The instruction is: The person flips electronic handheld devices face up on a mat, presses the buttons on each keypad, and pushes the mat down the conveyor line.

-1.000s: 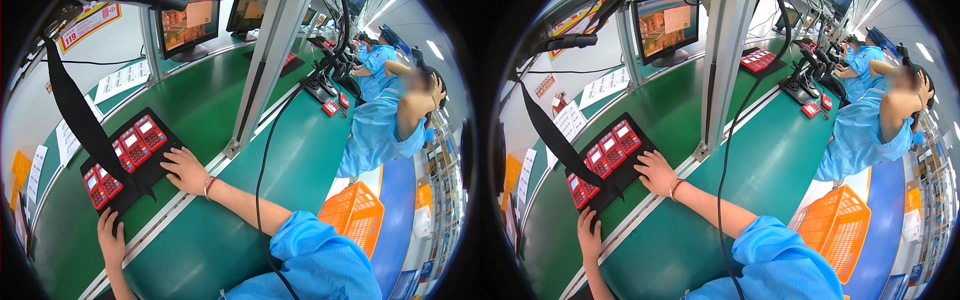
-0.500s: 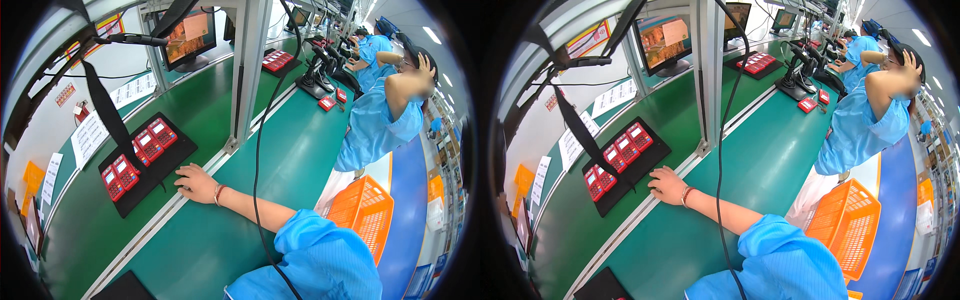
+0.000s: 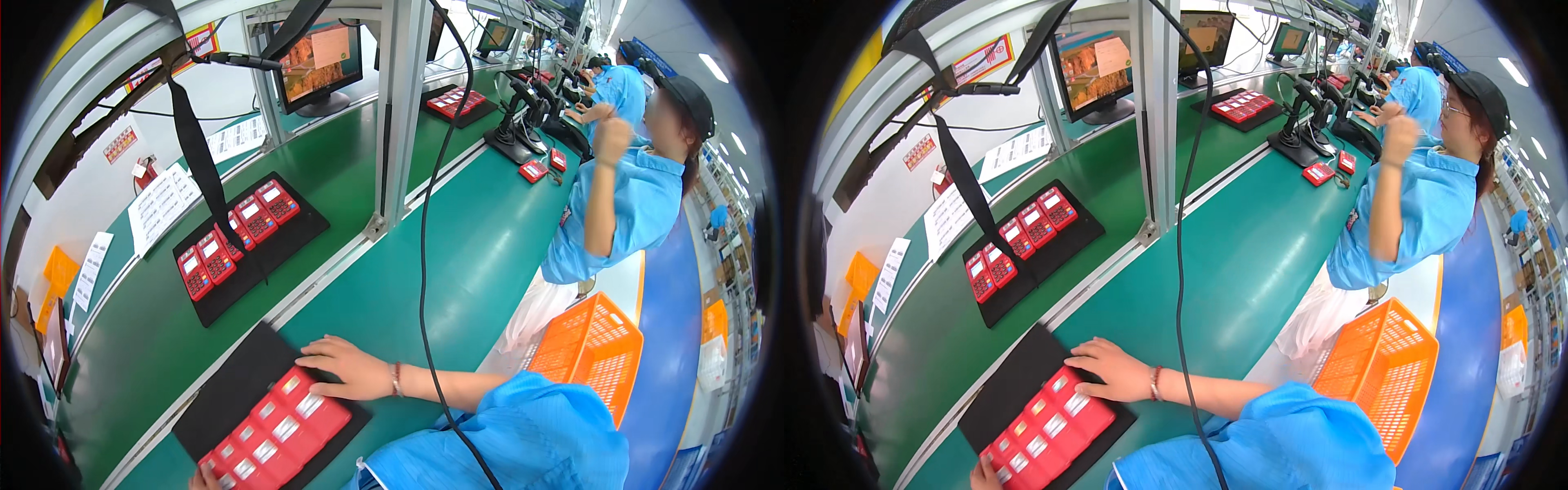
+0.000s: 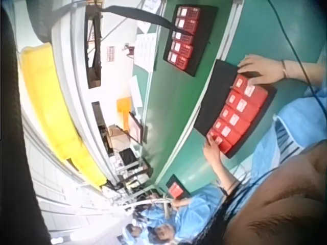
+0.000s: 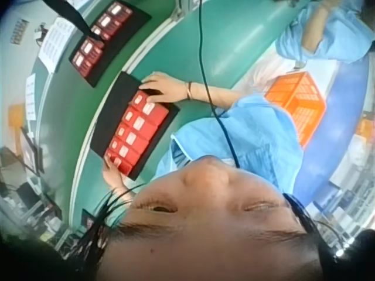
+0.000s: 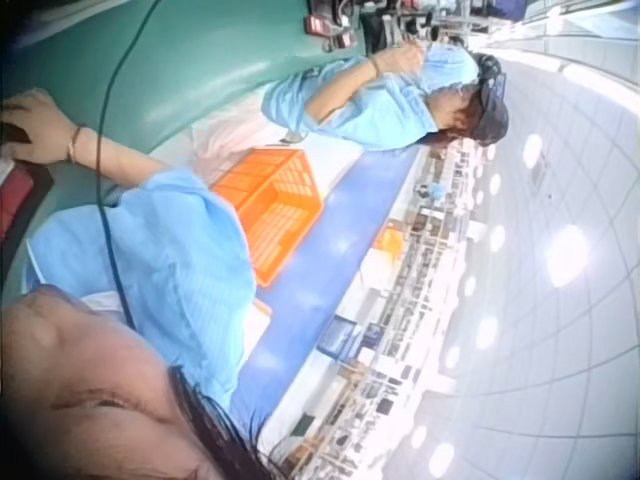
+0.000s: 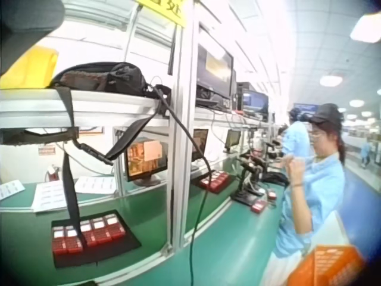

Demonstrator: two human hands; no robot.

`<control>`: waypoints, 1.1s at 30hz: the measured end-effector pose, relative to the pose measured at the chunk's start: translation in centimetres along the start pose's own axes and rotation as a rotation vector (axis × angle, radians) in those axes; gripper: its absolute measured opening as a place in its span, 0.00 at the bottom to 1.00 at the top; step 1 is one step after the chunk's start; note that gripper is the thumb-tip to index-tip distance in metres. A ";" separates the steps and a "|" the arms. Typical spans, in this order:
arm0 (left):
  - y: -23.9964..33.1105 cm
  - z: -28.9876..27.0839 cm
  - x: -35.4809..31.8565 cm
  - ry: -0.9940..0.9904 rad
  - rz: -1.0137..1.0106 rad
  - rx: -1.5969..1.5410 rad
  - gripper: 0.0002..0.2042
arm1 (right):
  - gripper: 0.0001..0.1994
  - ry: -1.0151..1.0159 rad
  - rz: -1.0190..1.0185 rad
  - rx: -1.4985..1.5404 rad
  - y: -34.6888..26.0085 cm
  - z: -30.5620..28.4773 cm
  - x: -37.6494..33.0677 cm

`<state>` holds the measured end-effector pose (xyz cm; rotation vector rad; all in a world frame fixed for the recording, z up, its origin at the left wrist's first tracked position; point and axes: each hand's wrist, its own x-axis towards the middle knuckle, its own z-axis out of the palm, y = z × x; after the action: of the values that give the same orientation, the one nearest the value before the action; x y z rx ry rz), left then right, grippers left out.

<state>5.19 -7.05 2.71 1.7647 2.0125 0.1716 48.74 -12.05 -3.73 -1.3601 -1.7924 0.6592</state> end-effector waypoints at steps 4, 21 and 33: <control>7.4 4.8 -0.9 -0.002 0.171 -0.116 0.20 | 0.29 0.310 0.098 -0.241 -0.3 -3.0 -3.4; 15.0 11.4 -4.4 0.123 0.895 -0.263 0.39 | 0.35 0.058 -0.065 -0.277 -4.8 -2.4 -3.5; 11.5 12.3 -4.4 -0.058 0.408 -1.074 0.35 | 0.23 0.304 0.011 -0.127 -7.9 0.5 -2.4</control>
<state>21.04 -11.76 -2.72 1.3505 1.0808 1.0768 44.22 -16.63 1.53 -1.4690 -1.6037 0.3264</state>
